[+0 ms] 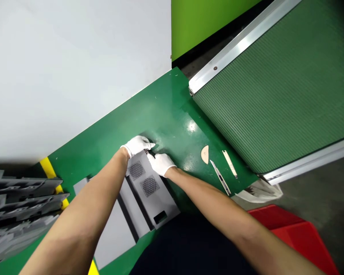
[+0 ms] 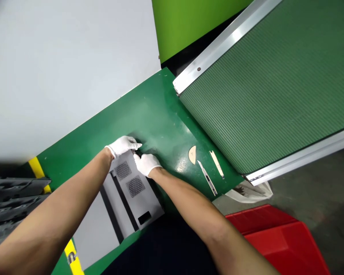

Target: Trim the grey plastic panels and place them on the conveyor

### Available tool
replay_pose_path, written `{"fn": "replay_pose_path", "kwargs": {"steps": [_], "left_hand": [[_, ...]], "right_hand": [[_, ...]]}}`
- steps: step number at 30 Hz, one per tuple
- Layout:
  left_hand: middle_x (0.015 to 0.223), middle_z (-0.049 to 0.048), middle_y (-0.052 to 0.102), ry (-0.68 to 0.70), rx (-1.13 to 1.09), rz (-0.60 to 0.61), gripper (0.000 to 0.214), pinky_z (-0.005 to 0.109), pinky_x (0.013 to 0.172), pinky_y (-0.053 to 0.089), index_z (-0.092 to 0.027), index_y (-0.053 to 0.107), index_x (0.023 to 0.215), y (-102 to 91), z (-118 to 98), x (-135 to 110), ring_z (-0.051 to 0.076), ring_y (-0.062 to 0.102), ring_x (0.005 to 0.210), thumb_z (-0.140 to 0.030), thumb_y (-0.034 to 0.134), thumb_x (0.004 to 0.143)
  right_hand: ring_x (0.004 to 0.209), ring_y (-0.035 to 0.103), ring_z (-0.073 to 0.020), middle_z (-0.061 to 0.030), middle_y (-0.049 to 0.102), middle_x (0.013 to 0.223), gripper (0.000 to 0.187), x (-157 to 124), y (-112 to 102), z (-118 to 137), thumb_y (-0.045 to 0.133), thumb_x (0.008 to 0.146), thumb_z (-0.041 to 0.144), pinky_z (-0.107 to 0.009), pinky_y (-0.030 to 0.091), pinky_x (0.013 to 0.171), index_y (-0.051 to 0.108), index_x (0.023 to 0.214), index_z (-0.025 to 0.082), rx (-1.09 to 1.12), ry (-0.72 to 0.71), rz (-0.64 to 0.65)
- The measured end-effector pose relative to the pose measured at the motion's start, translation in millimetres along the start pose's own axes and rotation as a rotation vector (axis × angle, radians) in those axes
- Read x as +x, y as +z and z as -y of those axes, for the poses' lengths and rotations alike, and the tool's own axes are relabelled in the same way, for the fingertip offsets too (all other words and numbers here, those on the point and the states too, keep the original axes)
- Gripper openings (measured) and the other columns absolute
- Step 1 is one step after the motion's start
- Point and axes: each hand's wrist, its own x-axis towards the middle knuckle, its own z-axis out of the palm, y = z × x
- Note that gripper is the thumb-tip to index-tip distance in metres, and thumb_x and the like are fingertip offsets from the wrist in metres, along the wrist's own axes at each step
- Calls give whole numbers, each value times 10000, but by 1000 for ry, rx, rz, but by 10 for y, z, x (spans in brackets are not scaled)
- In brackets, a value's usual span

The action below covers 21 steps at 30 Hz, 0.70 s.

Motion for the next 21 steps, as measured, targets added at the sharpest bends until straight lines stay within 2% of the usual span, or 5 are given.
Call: {"fn": "replay_pose_path", "kwargs": {"steps": [4,7,11,15,21], "left_hand": [[757,47,726,35,-69,-12,444,316,662,502,-189,724,760,-38,47,-35,204,645,711,-628,747,696],[857,66,757,66,-7,-51,440,317,714,524,-192,757,831,-45,31,-51,213,671,762,-618,714,730],[770,102,746,-136,278,-65,369,350,724,527,-199,765,780,17,-113,38,250,684,738,-560,689,771],[731,159,720,-299,508,-25,366,377,789,533,-172,792,794,97,-277,218,312,713,831,-528,730,739],[731,134,713,-192,568,129,369,331,697,487,-167,770,748,33,-322,195,244,646,715,-509,643,803]], "right_hand": [[1072,720,-323,-223,770,1069,750,5,-2,1,200,1057,602,-374,511,922,771,1063,117,-4,-1,10],[1084,717,-311,-208,764,1116,688,-14,17,-7,241,1061,591,-362,502,928,752,1134,136,-7,-1,24],[1092,711,-312,-208,756,1137,637,-35,65,-12,272,1064,564,-366,504,930,723,1191,132,-42,-2,3],[1060,721,-315,-210,761,1094,656,-29,93,-16,233,1070,550,-380,517,918,725,1139,123,-66,32,-22],[1091,711,-293,-196,757,1115,631,-36,96,-48,230,1076,541,-349,511,933,702,1208,144,-76,13,20]]}}
